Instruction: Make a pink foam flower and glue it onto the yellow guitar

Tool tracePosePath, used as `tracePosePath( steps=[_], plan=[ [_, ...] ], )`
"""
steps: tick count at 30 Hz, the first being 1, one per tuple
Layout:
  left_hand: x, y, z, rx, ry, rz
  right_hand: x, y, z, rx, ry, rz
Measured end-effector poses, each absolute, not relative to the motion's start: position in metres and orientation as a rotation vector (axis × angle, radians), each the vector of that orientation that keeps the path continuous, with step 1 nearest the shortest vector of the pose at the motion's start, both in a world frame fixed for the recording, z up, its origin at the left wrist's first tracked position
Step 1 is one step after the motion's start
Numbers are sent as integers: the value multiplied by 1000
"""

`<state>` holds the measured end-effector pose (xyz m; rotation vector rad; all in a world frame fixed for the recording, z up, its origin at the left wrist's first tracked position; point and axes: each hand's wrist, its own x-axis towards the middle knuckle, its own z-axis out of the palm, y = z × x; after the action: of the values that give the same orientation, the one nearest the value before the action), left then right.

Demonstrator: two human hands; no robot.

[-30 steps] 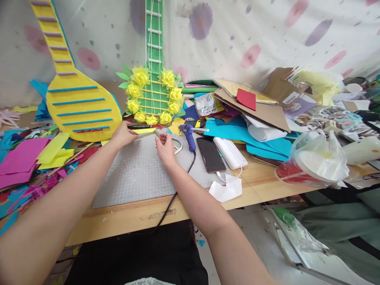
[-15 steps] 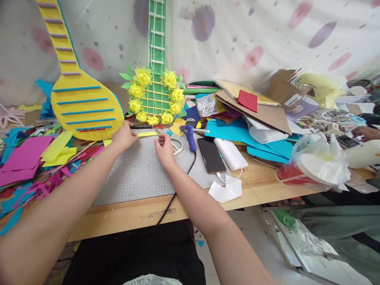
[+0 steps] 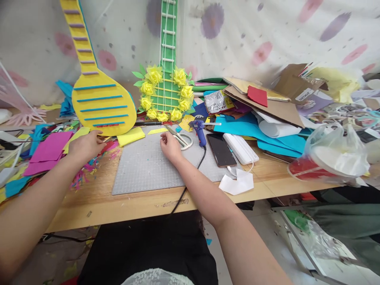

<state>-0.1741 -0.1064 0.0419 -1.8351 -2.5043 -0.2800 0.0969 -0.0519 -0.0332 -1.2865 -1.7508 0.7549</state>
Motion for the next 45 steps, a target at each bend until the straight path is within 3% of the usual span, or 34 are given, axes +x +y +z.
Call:
tracePosePath(
  steps=[3,8,15,22,45],
  plan=[
    [-170,-109,40,-1752,-2554,-230,93,-52,-26,-1304,-1782,740],
    [-141,-98,20,-1837,-2357,-653,75,-41,-1,-1309,-2000,731],
    [-132,-91,-14,-1628,-2501,-1060,46,-12,0,-1171,-2432,265],
    [-142,-94,-26,-1814,-2200,-1038,34,3,-14,-1032,-2608,-27],
    [-135,-76,-28,-1940,-2237,-878,70,-14,2,-1004,-2289,355]
  ],
)
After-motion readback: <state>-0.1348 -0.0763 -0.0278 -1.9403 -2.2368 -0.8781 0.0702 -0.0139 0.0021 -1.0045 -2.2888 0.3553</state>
